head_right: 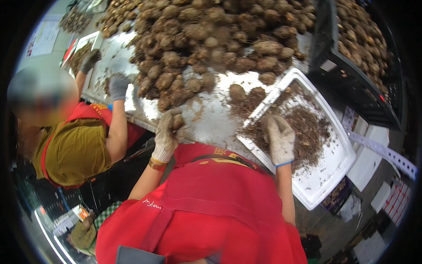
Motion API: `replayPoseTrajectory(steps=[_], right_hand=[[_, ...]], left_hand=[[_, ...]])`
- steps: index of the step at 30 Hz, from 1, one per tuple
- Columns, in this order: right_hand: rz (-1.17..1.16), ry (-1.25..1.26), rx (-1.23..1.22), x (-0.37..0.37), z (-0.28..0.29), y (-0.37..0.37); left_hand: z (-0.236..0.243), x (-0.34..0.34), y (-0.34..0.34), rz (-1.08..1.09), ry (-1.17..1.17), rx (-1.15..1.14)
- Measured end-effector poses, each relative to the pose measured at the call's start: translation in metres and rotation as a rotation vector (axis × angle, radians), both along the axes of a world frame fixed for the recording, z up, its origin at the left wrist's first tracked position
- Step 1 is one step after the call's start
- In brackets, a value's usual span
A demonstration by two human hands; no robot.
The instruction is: The person peels root vegetables by hand, removing the outer skin and placing the cleaned produce into a white tray. They work continuously at a table alongside another worker, handling the vegetables one at a time.
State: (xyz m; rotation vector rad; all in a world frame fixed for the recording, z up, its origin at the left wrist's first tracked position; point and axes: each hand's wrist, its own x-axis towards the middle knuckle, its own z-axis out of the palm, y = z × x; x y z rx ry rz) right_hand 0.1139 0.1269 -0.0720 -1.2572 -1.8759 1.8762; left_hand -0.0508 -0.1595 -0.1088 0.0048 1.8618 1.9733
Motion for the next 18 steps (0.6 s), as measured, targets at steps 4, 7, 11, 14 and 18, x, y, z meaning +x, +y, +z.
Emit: replayPoseTrajectory(steps=[4,7,11,14,18], right_hand=[[-0.007,0.015,-0.076,-0.002,-0.007,0.001],[0.038,0.040,-0.078,-0.010,-0.005,-0.001],[0.103,0.079,-0.160,-0.017,0.009,-0.004],[0.071,0.089,-0.215,-0.009,0.004,0.000],[-0.016,0.067,-0.225,0.001,-0.005,0.000]], left_hand=[[-0.002,0.015,-0.071,0.571,-0.543,0.049],[-0.043,0.029,-0.111,0.598,-0.757,0.182],[-0.069,0.018,-0.086,0.702,-0.743,0.196],[-0.068,0.005,-0.073,0.738,-0.788,0.081],[-0.071,0.022,-0.092,0.619,-0.662,0.186]])
